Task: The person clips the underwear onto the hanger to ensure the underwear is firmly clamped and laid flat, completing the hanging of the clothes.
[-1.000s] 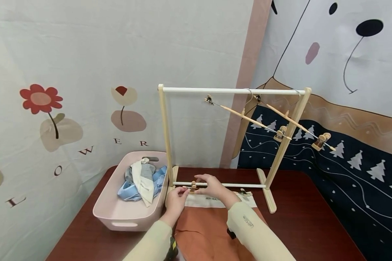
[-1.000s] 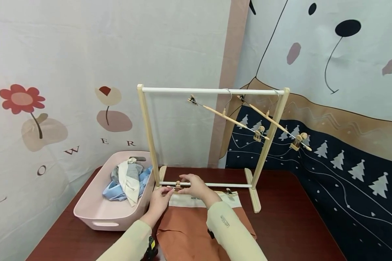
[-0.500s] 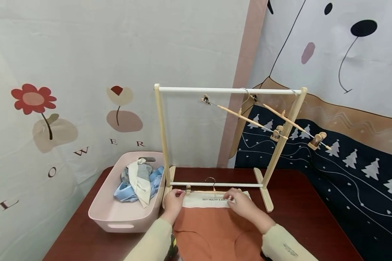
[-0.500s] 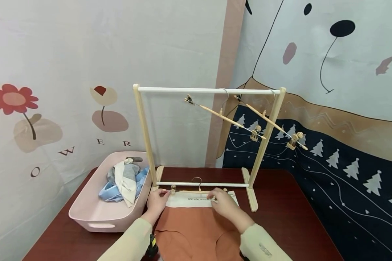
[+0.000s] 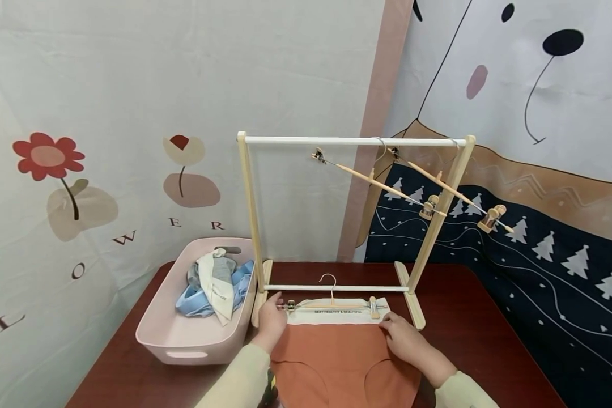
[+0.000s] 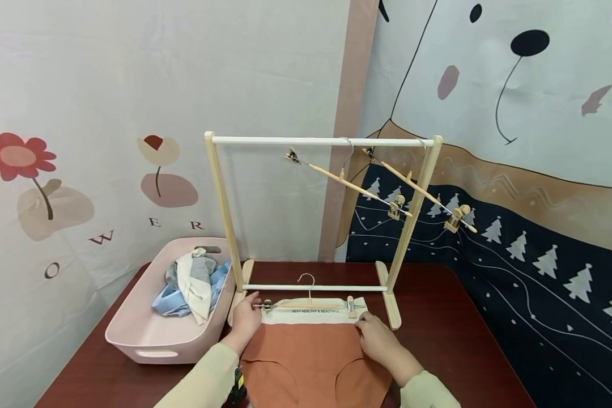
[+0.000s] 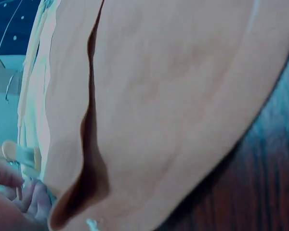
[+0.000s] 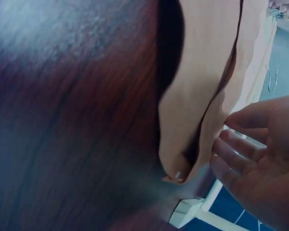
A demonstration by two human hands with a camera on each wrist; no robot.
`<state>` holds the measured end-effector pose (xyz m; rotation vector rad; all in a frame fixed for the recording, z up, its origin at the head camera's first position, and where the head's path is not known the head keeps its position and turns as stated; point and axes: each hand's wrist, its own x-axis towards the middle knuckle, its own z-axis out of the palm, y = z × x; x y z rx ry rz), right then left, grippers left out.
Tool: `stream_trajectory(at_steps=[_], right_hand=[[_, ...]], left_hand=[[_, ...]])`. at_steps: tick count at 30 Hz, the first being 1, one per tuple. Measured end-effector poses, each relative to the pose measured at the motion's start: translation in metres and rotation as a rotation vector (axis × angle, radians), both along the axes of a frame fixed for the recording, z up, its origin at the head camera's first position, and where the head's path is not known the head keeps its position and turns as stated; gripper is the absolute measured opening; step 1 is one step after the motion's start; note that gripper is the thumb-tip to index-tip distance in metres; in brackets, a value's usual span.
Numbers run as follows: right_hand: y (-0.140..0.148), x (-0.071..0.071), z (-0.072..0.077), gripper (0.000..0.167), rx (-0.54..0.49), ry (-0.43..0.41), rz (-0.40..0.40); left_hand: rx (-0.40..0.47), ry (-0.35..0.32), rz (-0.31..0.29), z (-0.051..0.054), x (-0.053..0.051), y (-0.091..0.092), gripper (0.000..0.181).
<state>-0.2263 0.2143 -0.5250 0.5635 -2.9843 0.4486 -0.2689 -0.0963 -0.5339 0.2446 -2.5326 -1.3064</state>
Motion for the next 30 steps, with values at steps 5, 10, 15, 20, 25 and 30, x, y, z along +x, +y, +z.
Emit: stream_trajectory(at_steps=[5, 10, 15, 20, 25, 30], right_hand=[[-0.003, 0.0, 0.003, 0.028, 0.024, -0.028, -0.02], [-0.001, -0.002, 0.006, 0.028, 0.016, -0.08, -0.034], [0.003, -0.005, 0.008, 0.026, 0.002, -0.092, -0.008], [0.005, -0.009, 0.01, 0.025, -0.01, -0.107, 0.042], [0.006, -0.012, 0.012, 0.024, -0.018, -0.137, 0.06], [0.006, -0.013, 0.014, 0.024, -0.027, -0.177, 0.043]], left_hand=[[-0.054, 0.118, 0.04, 0.007, 0.002, 0.014, 0.048], [-0.225, 0.257, -0.035, 0.011, 0.004, 0.04, 0.043], [-0.51, 0.317, -0.304, 0.013, 0.007, 0.069, 0.041], [-0.777, 0.265, -0.521, 0.011, 0.007, 0.092, 0.039], [-0.861, 0.036, -0.613, 0.016, 0.009, 0.113, 0.044], [-0.937, -0.057, -0.636, 0.016, 0.011, 0.125, 0.049]])
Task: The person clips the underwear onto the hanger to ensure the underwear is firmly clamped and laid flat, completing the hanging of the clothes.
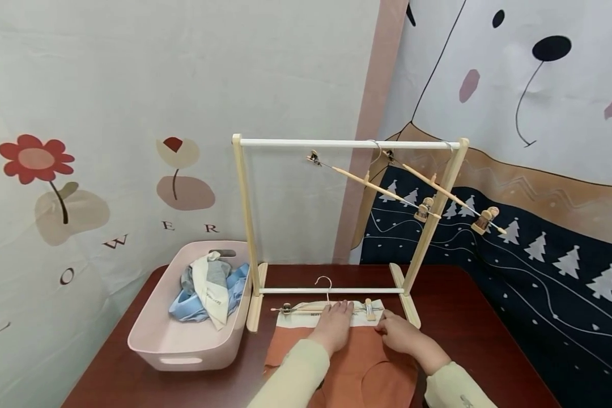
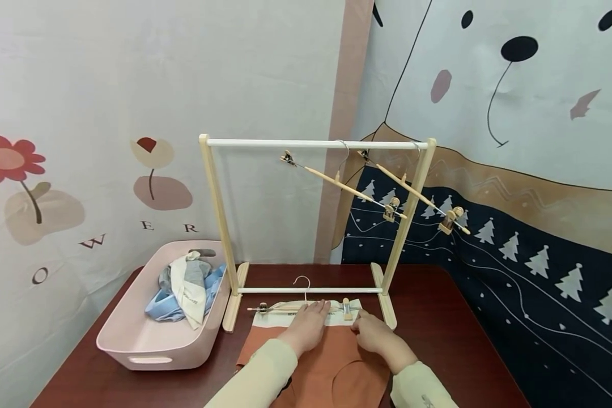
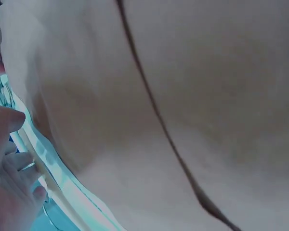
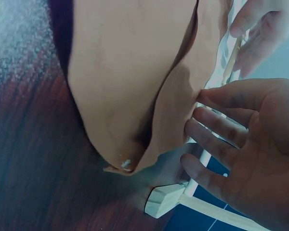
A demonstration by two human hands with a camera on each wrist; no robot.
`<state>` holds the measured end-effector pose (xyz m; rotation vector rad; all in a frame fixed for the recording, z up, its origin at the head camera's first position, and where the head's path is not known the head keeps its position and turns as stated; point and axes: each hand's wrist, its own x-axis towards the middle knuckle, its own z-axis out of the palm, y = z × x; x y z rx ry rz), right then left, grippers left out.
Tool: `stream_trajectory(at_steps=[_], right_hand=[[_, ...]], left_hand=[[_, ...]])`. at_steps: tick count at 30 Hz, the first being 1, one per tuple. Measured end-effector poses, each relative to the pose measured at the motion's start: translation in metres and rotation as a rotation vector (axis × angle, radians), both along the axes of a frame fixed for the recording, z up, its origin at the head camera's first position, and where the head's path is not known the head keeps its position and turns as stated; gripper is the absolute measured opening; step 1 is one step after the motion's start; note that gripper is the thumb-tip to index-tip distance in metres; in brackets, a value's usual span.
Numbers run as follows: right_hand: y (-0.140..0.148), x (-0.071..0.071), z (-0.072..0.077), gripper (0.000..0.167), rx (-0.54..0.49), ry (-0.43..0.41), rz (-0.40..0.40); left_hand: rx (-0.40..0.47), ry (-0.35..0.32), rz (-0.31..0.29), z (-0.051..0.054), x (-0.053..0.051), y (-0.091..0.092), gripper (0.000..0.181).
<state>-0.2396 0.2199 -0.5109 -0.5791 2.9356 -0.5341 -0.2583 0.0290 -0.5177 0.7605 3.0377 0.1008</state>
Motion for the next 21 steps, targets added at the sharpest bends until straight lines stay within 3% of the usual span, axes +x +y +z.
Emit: stream_trajectory(at_steps=[6, 13, 21], right_hand=[[0.0, 0.001, 0.003, 0.026, 0.001, -0.039, -0.015], [0.002, 0.003, 0.005, 0.023, 0.008, -0.021, -0.003], [-0.001, 0.008, 0.005, 0.03, 0.029, -0.039, 0.031]], left_hand=[[-0.059, 0.085, -0.031, -0.005, 0.0, 0.001, 0.046], [0.069, 0.181, -0.069, -0.014, -0.001, -0.003, 0.03], [0.123, 0.328, -0.039, -0.021, -0.001, -0.002, 0.004]])
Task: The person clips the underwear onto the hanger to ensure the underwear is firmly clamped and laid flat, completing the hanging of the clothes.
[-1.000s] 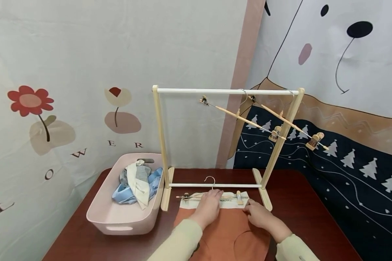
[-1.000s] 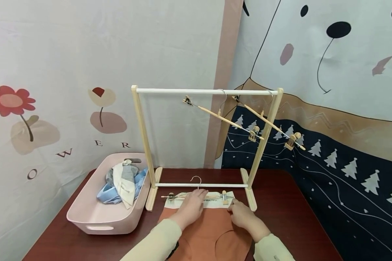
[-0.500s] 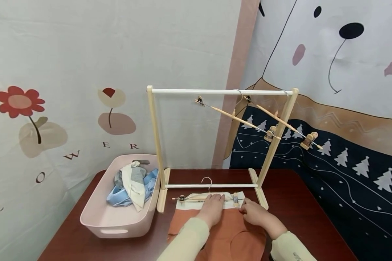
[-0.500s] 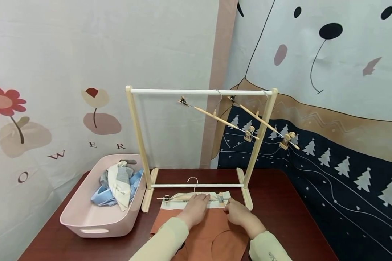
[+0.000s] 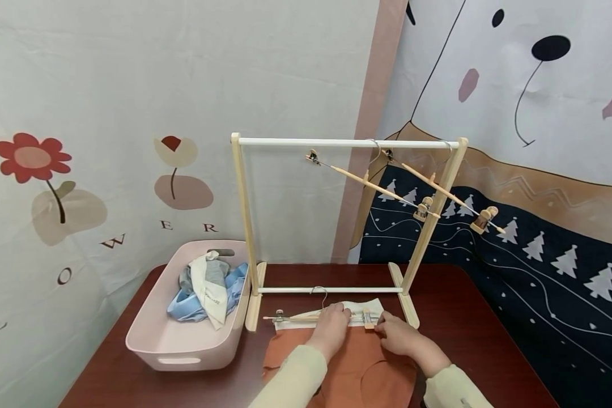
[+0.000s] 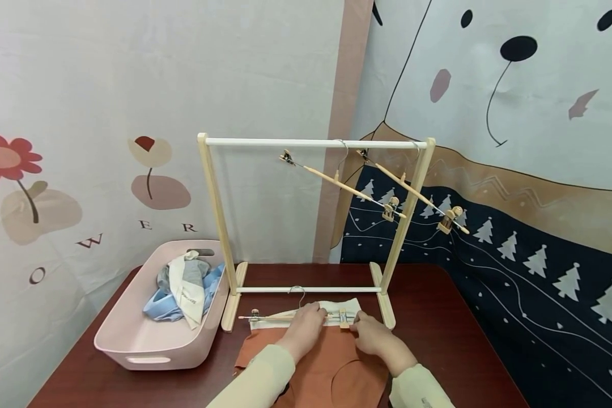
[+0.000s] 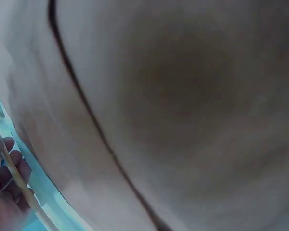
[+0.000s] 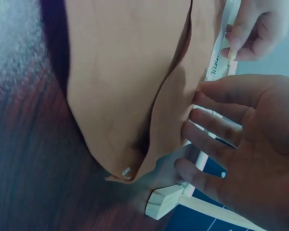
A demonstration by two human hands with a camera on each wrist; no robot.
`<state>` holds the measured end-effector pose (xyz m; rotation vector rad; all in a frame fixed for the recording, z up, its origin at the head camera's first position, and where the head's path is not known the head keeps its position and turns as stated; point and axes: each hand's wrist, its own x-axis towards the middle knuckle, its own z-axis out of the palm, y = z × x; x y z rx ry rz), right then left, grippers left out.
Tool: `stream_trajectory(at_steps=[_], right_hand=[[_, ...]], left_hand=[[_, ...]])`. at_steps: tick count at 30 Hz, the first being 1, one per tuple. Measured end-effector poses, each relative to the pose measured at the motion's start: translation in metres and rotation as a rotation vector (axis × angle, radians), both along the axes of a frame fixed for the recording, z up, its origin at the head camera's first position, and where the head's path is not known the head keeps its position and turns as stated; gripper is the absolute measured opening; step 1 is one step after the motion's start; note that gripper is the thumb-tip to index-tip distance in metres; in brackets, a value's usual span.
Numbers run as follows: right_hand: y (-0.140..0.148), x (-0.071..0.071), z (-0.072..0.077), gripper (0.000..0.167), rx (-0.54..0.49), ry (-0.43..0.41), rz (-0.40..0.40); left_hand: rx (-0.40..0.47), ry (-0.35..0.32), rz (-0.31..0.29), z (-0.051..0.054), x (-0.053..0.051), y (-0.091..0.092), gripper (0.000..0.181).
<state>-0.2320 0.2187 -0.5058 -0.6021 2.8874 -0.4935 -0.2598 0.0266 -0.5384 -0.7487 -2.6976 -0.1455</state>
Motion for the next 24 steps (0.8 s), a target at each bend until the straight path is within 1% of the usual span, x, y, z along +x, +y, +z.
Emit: stream_trajectory(at_steps=[1, 3, 6, 8, 10, 12, 15, 18, 21, 24], right_hand=[[0.0, 0.001, 0.0, 0.032, 0.005, -0.012, 0.002], [0.0, 0.002, 0.0, 0.039, 0.008, -0.043, 0.009], [0.002, 0.003, 0.0, 0.043, -0.002, -0.069, 0.033], [0.004, 0.002, -0.001, 0.04, -0.029, -0.052, 0.059], [0.007, -0.001, -0.002, 0.034, -0.071, -0.029, 0.076], [0.01, -0.004, -0.003, 0.027, -0.12, -0.009, 0.073], [0.013, -0.011, -0.005, 0.019, -0.196, -0.014, 0.008], [0.012, -0.019, -0.009, 0.018, -0.256, -0.033, -0.095], [0.01, -0.029, -0.012, 0.019, -0.297, -0.051, -0.21], [0.008, -0.04, -0.014, 0.025, -0.309, -0.064, -0.321]], left_hand=[[0.012, 0.009, 0.006, 0.0, -0.001, 0.0, 0.002], [0.034, 0.022, 0.017, 0.002, -0.003, 0.0, 0.004], [0.102, 0.013, 0.018, 0.005, -0.007, -0.001, 0.007], [0.157, -0.021, 0.012, 0.007, -0.008, -0.001, 0.006], [0.218, -0.07, 0.003, 0.01, -0.008, -0.001, 0.006], [0.25, -0.112, -0.001, 0.013, -0.007, -0.001, 0.012], [0.282, -0.167, 0.006, 0.018, -0.005, 0.001, 0.023], [0.325, -0.218, 0.027, 0.025, -0.002, 0.002, 0.024], [0.4, -0.273, 0.051, 0.031, 0.0, 0.004, 0.026], [0.483, -0.339, 0.061, 0.037, 0.0, 0.005, 0.031]])
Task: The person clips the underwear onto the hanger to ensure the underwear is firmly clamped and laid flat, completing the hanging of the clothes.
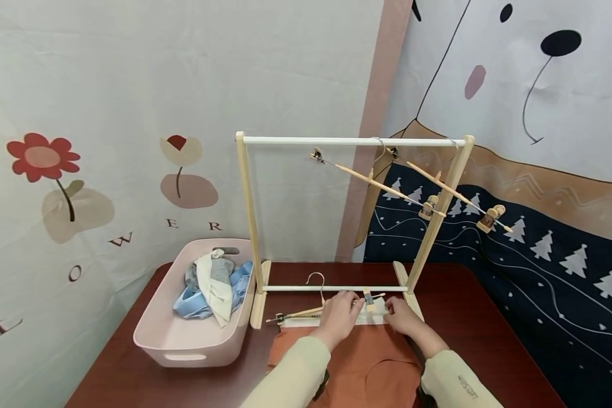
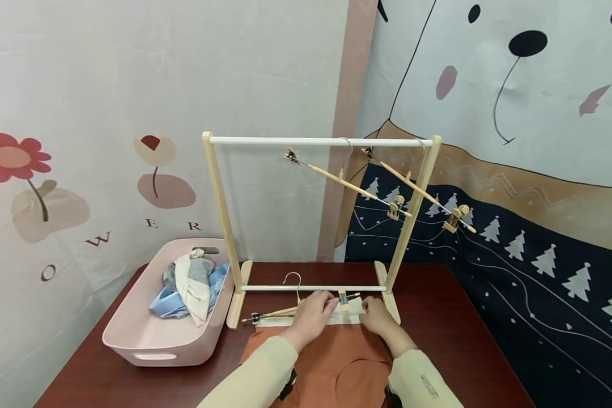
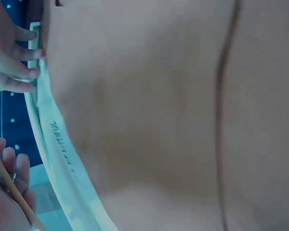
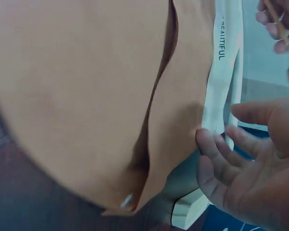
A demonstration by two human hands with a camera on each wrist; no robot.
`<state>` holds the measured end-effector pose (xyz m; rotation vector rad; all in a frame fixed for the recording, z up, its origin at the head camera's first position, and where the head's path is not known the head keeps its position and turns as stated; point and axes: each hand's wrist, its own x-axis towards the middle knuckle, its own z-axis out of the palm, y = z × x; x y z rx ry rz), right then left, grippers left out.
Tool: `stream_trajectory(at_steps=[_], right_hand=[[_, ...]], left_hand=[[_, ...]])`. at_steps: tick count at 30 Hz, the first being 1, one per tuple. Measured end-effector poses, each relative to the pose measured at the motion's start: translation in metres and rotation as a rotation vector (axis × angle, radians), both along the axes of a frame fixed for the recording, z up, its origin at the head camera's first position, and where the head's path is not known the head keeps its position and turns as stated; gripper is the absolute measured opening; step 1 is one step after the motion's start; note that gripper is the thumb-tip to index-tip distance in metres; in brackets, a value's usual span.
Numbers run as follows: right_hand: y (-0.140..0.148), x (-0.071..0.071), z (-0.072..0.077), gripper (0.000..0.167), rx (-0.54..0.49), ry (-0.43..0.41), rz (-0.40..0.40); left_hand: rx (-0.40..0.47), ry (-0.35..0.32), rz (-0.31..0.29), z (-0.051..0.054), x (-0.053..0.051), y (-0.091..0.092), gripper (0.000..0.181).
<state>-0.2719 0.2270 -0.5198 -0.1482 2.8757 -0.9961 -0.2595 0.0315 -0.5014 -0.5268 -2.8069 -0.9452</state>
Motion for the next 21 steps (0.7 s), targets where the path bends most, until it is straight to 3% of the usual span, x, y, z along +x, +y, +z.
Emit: stream_trajectory(at_steps=[5, 10, 14, 21], right_hand=[[-0.002, -0.017, -0.003, 0.04, 0.027, -0.046, -0.129], [-0.008, -0.022, -0.003, 0.04, 0.036, -0.069, -0.182], [-0.009, -0.023, -0.006, 0.034, -0.017, -0.074, -0.212], [-0.004, -0.023, -0.007, 0.022, -0.24, -0.085, -0.24]], left_hand=[[0.123, -0.064, -0.01, 0.011, -0.001, 0.001, 0.029], [0.149, -0.075, -0.015, 0.018, -0.003, -0.001, 0.022], [0.165, -0.097, -0.039, 0.019, -0.004, -0.001, 0.019], [0.213, -0.185, -0.055, 0.019, -0.009, -0.003, 0.041]])
